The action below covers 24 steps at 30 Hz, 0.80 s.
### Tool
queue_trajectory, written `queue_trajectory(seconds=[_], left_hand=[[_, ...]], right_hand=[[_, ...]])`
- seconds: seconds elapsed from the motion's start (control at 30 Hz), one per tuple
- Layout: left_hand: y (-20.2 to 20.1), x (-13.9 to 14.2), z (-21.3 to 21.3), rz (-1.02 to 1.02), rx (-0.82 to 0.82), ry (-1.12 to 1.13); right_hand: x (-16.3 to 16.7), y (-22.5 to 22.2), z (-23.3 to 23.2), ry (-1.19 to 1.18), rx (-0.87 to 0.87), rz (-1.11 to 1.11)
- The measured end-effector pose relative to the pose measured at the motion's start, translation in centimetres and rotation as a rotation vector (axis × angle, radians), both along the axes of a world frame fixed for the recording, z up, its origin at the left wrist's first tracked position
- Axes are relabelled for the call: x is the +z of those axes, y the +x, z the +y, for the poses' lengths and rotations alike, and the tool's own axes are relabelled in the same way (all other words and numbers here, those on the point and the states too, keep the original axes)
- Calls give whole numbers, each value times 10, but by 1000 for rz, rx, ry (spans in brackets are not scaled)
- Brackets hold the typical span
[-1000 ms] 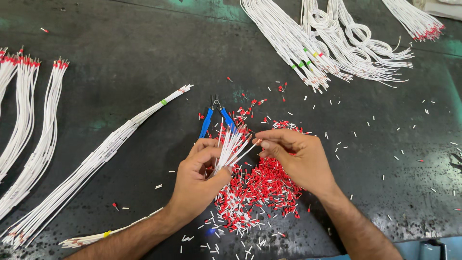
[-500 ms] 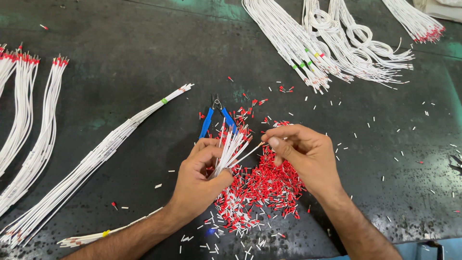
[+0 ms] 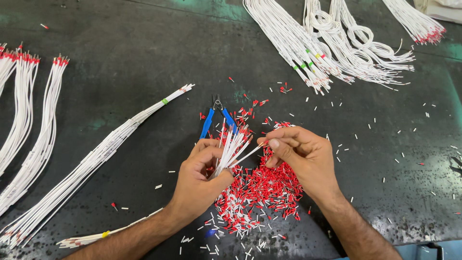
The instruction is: The person picks small red and white wire offcuts one at a time from a pile on the workbench and aligns them into a straight bundle held in the other hand, occasionally using blue-handled pliers and setting completed bundles with other finished wire harnesses on the table.
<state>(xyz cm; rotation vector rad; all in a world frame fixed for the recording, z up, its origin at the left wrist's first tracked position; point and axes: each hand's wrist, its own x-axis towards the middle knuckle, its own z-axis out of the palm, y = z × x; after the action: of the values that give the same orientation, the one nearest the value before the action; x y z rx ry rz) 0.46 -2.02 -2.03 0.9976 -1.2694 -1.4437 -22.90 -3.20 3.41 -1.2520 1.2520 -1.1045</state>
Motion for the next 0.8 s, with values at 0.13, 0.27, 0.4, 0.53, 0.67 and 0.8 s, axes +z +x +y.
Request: queue_trajectory(seconds=[0.13, 0.27, 0.4, 0.53, 0.67, 0.8], left_hand=[[0, 1, 0, 5, 5, 5], [1, 2, 0, -1, 9, 4], [1, 2, 1, -5, 10, 9], [1, 2, 0, -3, 4, 24], [0, 1, 0, 5, 10, 10], [0, 0, 0, -15, 23, 25]], right_hand=[[1, 0, 1, -31, 0, 26], [2, 0, 1, -51, 10, 53], [2, 1, 1, -55, 12, 65], [1, 3, 2, -68, 13, 57], [0, 2, 2, -27, 22, 60], [-2, -1, -1, 56, 68, -4]])
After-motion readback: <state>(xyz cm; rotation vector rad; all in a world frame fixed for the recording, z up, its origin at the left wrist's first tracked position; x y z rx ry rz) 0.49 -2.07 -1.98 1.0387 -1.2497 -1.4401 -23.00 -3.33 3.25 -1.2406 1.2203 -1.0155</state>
